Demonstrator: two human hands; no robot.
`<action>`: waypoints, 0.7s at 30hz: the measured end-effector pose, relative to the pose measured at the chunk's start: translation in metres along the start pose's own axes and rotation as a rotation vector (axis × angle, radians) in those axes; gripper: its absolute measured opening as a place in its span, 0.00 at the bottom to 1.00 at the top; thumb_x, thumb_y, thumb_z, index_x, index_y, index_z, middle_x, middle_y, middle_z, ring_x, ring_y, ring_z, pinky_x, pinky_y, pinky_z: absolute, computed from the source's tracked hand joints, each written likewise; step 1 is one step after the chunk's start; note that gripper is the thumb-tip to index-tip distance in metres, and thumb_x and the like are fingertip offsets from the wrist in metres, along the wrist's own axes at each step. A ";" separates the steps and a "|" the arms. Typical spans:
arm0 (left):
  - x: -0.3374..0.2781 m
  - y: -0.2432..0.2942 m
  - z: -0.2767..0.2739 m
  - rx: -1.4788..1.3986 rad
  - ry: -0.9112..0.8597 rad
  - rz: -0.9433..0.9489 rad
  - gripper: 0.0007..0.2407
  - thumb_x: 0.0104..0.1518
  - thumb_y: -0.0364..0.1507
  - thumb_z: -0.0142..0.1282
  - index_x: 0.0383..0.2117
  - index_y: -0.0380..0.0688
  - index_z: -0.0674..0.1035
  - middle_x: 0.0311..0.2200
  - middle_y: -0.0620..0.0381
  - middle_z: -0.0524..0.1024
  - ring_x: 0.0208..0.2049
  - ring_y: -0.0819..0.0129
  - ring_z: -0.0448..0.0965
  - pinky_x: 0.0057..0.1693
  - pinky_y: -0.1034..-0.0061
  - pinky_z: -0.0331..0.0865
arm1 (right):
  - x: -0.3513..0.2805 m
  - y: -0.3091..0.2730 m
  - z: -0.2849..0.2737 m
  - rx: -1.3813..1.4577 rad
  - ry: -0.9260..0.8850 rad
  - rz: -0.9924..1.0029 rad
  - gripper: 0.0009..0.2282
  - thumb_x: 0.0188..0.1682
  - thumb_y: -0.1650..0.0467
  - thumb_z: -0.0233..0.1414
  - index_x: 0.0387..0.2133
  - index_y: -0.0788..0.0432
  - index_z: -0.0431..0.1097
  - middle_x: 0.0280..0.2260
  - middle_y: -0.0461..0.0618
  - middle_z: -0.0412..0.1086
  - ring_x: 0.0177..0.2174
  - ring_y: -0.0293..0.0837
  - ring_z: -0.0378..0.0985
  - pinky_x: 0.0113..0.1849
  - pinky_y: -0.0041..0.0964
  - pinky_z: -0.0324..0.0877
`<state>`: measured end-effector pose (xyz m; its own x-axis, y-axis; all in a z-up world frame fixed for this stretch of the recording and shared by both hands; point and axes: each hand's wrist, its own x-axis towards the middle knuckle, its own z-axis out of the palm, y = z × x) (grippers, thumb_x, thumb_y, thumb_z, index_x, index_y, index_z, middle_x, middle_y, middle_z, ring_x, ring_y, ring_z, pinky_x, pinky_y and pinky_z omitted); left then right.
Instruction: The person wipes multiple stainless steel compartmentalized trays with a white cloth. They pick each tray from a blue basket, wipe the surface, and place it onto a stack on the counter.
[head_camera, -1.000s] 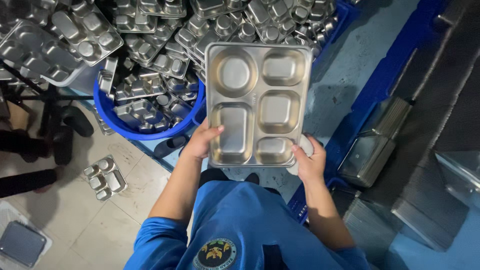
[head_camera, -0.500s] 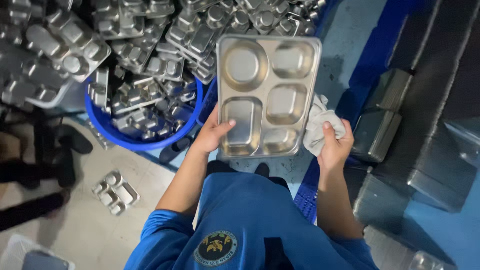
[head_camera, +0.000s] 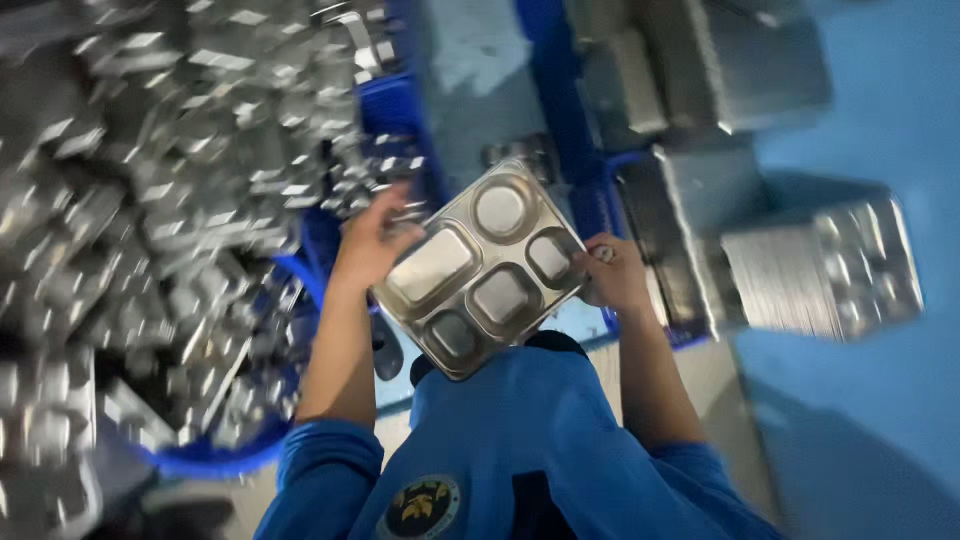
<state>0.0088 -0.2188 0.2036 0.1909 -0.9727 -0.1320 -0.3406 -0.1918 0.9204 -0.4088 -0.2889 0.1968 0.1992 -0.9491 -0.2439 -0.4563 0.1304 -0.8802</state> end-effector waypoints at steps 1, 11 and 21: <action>0.015 -0.022 0.018 -0.036 0.134 0.167 0.28 0.56 0.29 0.64 0.65 0.39 0.67 0.52 0.46 0.75 0.51 0.63 0.76 0.57 0.67 0.70 | -0.005 0.020 -0.003 -0.036 0.092 0.018 0.06 0.43 0.74 0.62 0.32 0.63 0.76 0.25 0.43 0.73 0.27 0.36 0.74 0.31 0.33 0.70; 0.032 -0.086 0.237 -0.784 -0.581 -0.551 0.20 0.61 0.30 0.52 0.60 0.51 0.67 0.48 0.55 0.76 0.42 0.64 0.81 0.45 0.65 0.80 | -0.113 0.157 -0.045 -0.082 0.738 0.342 0.05 0.43 0.74 0.61 0.31 0.62 0.76 0.26 0.49 0.74 0.29 0.39 0.75 0.34 0.36 0.69; 0.077 -0.010 0.448 -0.392 -0.818 -0.460 0.21 0.61 0.24 0.53 0.63 0.47 0.70 0.44 0.49 0.80 0.31 0.62 0.81 0.34 0.69 0.77 | -0.190 0.218 -0.111 0.338 1.177 0.583 0.05 0.44 0.73 0.59 0.33 0.62 0.74 0.27 0.47 0.72 0.28 0.38 0.73 0.32 0.33 0.69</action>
<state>-0.3861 -0.3503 0.0196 -0.5110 -0.6349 -0.5795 -0.0388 -0.6564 0.7534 -0.6419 -0.1114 0.0967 -0.8793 -0.3908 -0.2723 0.0479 0.4963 -0.8669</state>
